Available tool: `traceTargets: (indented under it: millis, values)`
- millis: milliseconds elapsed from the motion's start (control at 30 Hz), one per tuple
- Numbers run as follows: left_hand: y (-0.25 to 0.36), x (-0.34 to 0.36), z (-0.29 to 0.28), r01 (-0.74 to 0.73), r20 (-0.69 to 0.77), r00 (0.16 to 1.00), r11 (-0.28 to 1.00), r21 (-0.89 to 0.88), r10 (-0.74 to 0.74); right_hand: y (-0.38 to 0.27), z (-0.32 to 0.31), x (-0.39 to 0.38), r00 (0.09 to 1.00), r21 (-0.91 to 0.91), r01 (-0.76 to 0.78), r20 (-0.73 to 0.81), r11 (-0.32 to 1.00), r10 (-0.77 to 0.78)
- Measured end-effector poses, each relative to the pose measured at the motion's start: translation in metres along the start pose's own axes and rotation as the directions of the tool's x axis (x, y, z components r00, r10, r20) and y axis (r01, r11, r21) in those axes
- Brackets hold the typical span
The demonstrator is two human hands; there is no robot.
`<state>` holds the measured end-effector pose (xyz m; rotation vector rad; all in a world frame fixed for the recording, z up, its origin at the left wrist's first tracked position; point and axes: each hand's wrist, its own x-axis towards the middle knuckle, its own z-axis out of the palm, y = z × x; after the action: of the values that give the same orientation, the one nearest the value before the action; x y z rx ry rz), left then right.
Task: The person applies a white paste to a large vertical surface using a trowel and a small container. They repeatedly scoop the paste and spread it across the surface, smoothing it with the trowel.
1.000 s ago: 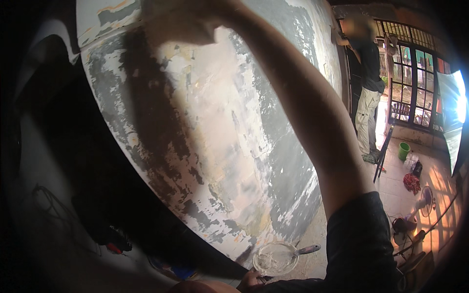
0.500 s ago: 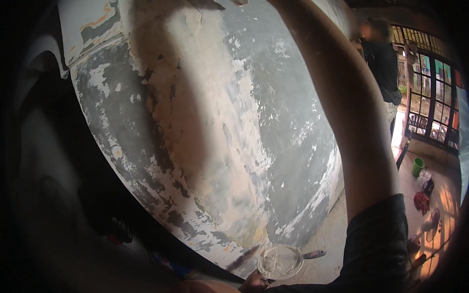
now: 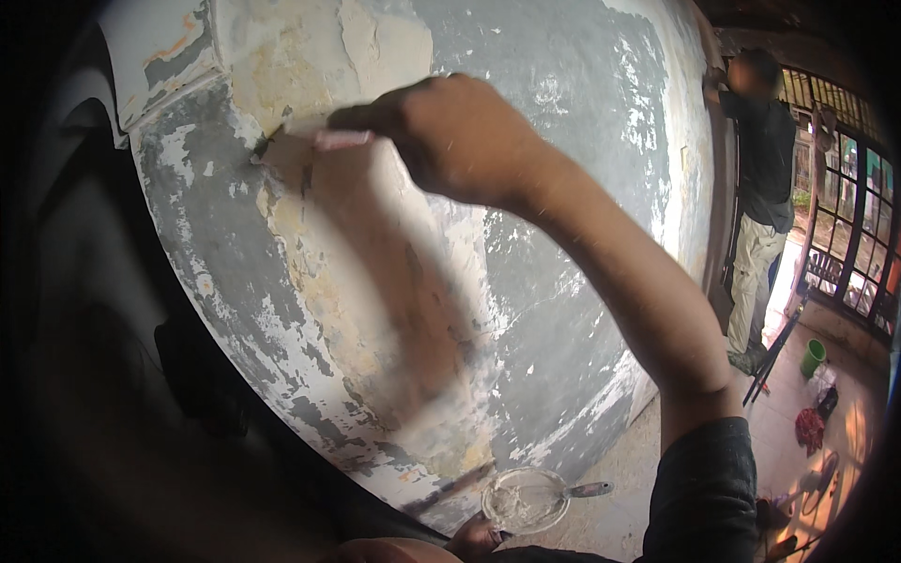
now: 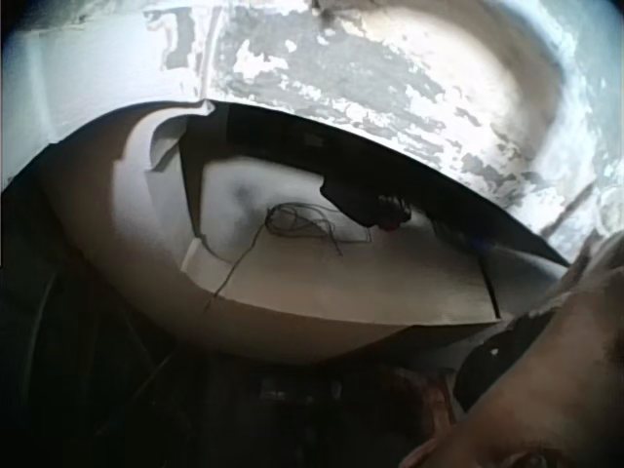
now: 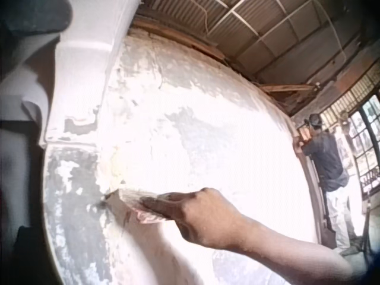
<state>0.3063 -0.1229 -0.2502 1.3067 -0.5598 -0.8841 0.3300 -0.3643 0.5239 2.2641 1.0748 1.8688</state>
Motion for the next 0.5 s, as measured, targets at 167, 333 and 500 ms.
traceTargets:
  millis: [167,333,500]
  values:
    - [0.011,0.015,0.016,0.186,-0.009,0.982,0.979,-0.088,-0.188,0.031,-0.036,0.033,0.991,-0.053,-0.114,-0.072,0.992,0.111]
    - [0.048,0.019,0.043,0.235,0.035,0.972,0.947,-0.22,-0.233,0.055,-0.054,0.063,0.98,-0.098,-0.18,-0.109,0.979,0.169]
    - [0.054,0.02,0.042,0.242,0.036,0.97,0.936,-0.256,-0.241,0.046,-0.045,0.072,0.938,-0.024,-0.295,-0.198,0.955,0.284]
